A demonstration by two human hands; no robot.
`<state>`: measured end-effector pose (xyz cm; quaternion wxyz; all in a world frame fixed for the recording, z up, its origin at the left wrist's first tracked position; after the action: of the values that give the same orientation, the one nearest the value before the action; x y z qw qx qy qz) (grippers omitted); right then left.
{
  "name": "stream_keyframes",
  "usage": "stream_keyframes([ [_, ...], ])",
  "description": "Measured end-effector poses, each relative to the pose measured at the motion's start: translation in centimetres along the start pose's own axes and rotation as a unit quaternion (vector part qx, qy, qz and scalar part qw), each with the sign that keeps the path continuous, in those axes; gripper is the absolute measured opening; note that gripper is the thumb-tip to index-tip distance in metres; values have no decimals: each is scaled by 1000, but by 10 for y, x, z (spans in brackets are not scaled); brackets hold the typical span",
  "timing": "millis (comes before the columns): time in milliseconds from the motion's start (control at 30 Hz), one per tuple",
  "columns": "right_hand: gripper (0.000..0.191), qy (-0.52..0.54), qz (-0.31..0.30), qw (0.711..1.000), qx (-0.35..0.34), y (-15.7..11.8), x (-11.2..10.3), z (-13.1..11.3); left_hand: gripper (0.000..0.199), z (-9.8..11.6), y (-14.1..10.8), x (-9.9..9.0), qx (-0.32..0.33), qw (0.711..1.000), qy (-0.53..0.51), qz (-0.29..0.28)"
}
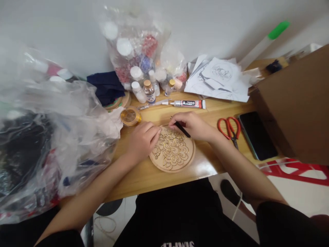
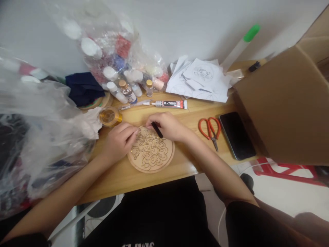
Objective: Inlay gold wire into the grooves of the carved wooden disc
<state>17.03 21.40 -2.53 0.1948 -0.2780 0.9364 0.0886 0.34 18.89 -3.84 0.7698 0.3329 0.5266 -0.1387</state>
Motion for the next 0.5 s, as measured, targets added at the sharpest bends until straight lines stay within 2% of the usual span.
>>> stream_keyframes([
  [100, 12, -3, 11, 1000, -10, -5, 0, -5, 19, 5, 2, -6, -14, 1000, -6, -5],
  [267, 9, -4, 7, 1000, -23, -15, 3, -13, 23, 21, 4, -17, 30, 998, 10, -50],
  [400, 10, -13, 18, 999, -24, -21, 8, -17, 28, 33, 6, -22, -4, 998, 39, -54],
  [500, 8, -11, 34, 999, -27, -24, 3, -18, 28, 35, 6, -23, -27, 997, 26, -66],
])
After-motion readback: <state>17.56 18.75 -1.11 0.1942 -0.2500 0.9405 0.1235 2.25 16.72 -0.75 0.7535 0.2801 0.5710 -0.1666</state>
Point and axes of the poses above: each hand's wrist, its own y-axis towards the middle knuckle, its own x-axis out of the palm, z = x × y, the point moved 4 cm from there along y, towards the middle knuckle, and after that the axes turned 10 degrees about y, right-handed, at the moved point
